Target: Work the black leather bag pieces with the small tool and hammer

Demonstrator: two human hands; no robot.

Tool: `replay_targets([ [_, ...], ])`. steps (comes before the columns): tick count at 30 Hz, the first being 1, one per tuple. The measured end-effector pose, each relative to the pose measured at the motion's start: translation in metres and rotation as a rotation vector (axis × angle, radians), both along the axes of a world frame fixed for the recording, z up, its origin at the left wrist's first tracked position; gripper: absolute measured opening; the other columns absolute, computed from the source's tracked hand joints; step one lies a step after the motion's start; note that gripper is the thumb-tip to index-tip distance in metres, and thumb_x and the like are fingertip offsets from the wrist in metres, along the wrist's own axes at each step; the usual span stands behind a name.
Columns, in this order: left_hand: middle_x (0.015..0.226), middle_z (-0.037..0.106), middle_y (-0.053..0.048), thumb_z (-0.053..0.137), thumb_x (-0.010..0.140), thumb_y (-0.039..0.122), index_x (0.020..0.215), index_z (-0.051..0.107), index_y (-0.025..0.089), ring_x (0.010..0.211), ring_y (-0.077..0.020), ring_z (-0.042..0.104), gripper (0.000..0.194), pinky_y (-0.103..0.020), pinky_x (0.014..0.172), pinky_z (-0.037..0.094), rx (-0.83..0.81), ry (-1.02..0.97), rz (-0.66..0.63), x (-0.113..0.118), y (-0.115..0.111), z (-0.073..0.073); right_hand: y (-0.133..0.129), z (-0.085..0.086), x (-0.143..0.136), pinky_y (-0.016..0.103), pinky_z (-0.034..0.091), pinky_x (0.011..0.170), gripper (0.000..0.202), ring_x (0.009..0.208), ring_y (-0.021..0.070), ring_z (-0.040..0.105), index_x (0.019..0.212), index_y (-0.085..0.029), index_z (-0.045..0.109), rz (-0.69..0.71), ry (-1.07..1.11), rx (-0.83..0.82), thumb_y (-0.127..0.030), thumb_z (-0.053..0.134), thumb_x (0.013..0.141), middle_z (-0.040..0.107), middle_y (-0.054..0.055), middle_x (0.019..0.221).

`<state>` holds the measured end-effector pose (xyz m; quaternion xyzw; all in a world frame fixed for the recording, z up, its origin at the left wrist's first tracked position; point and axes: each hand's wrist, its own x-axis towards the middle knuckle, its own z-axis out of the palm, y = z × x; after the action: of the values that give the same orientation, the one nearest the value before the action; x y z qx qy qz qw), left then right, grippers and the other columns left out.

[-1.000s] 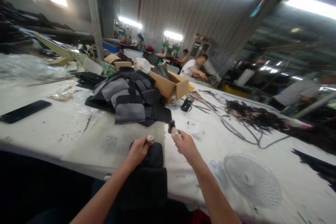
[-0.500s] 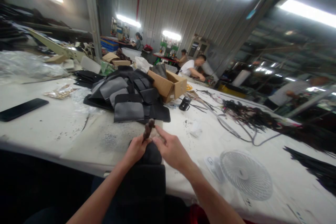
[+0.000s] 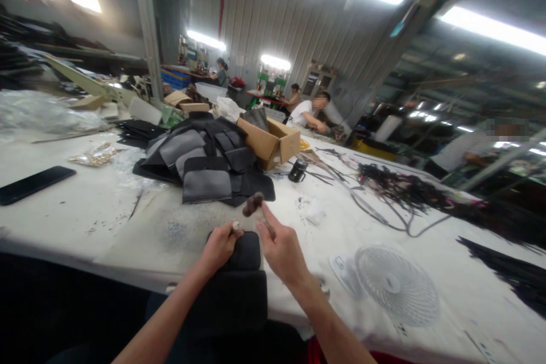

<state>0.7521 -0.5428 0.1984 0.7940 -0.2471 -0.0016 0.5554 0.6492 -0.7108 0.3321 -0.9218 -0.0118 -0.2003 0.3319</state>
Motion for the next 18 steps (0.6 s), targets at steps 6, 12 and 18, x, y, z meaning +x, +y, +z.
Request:
replay_targets([
  [6,0.084,0.074,-0.004,0.058,0.103,0.026,0.088,0.063,0.024,0.080,-0.0228,0.069,0.016,-0.030,0.076,0.040,-0.005,-0.010,0.015,0.001,0.000,0.001,-0.050,0.000,0.002,0.032,0.055,0.072,0.057,0.078,0.0239,0.074,0.167,-0.026,0.052,-0.258,-0.068,-0.251,-0.046,0.053,0.114,0.082,0.010,0.104],
  [12,0.092,0.078,-0.004,0.059,0.103,0.029,0.095,0.068,0.025,0.088,-0.0241,0.073,0.012,-0.031,0.081,0.046,-0.037,0.011,-0.007,0.001,0.002,0.009,-0.068,-0.070,0.008,0.039,0.057,0.076,0.051,0.080,0.0291,0.076,0.162,-0.026,0.058,-0.458,0.318,-0.646,-0.027,0.052,0.112,0.078,0.014,0.098],
  [18,0.113,0.085,-0.008,0.066,0.099,0.033,0.107,0.078,0.024,0.109,-0.0288,0.077,0.017,-0.040,0.101,0.055,-0.132,0.106,-0.054,0.004,0.004,0.015,-0.008,-0.088,-0.010,0.052,0.046,0.122,0.037,0.143,0.0346,0.059,0.143,-0.021,0.073,-0.208,0.056,-0.466,-0.024,0.057,0.110,0.061,0.016,0.158],
])
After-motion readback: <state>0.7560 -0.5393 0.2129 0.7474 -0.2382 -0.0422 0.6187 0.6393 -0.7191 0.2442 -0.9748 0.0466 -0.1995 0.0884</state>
